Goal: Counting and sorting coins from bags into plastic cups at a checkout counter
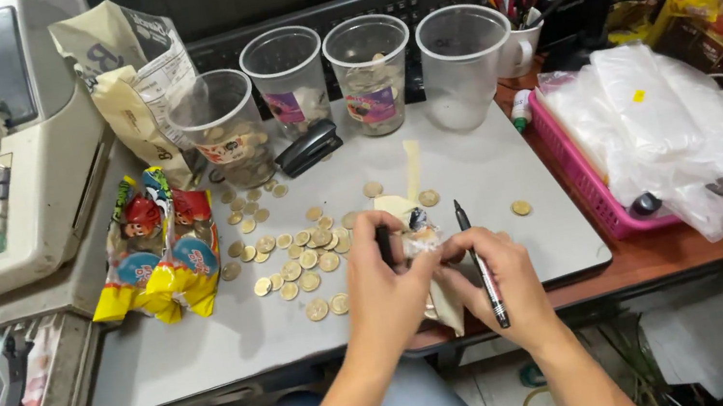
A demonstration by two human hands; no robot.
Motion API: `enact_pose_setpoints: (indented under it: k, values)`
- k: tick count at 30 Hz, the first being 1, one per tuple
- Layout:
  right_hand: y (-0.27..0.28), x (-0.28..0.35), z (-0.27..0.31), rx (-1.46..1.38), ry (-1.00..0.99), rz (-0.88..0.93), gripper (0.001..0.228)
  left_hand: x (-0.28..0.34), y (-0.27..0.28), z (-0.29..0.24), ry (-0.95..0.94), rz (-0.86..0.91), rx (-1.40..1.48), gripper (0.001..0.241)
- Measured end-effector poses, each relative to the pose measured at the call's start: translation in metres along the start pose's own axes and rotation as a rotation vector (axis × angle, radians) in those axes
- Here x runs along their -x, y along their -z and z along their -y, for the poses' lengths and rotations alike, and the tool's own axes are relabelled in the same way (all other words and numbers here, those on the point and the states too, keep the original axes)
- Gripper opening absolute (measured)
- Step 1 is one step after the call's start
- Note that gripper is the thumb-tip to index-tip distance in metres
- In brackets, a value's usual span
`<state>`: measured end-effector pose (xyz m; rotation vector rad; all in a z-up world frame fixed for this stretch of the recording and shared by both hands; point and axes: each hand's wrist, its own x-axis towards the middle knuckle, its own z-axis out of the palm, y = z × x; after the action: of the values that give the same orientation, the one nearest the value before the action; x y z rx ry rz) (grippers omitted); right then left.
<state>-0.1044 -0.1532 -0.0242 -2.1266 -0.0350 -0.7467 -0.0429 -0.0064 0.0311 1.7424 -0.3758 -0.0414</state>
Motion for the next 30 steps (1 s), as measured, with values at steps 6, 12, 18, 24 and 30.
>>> enact_pose_setpoints:
  k: [6, 12, 18, 24, 30]
  values:
    - [-0.001, -0.017, -0.035, -0.319, -0.151, 0.002, 0.028, -0.015, 0.028, 0.017, -0.391, 0.029, -0.248, 0.058]
    - [0.011, -0.027, -0.029, -0.607, -0.281, -0.137, 0.017, 0.005, -0.007, 0.046, -0.773, 0.12, -0.526, 0.024]
    - [0.017, 0.01, -0.037, -1.06, -0.273, -0.254, 0.028, -0.005, -0.02, 0.073, -0.608, 0.181, -0.831, 0.013]
    - [0.01, 0.027, -0.039, -0.425, -0.236, -0.252, 0.017, 0.004, -0.012, 0.086, -0.507, 0.125, -0.758, 0.024]
    - [-0.001, 0.035, -0.05, -0.386, -0.113, -0.27, 0.012, 0.007, -0.008, 0.088, -0.598, -0.005, -0.636, 0.011]
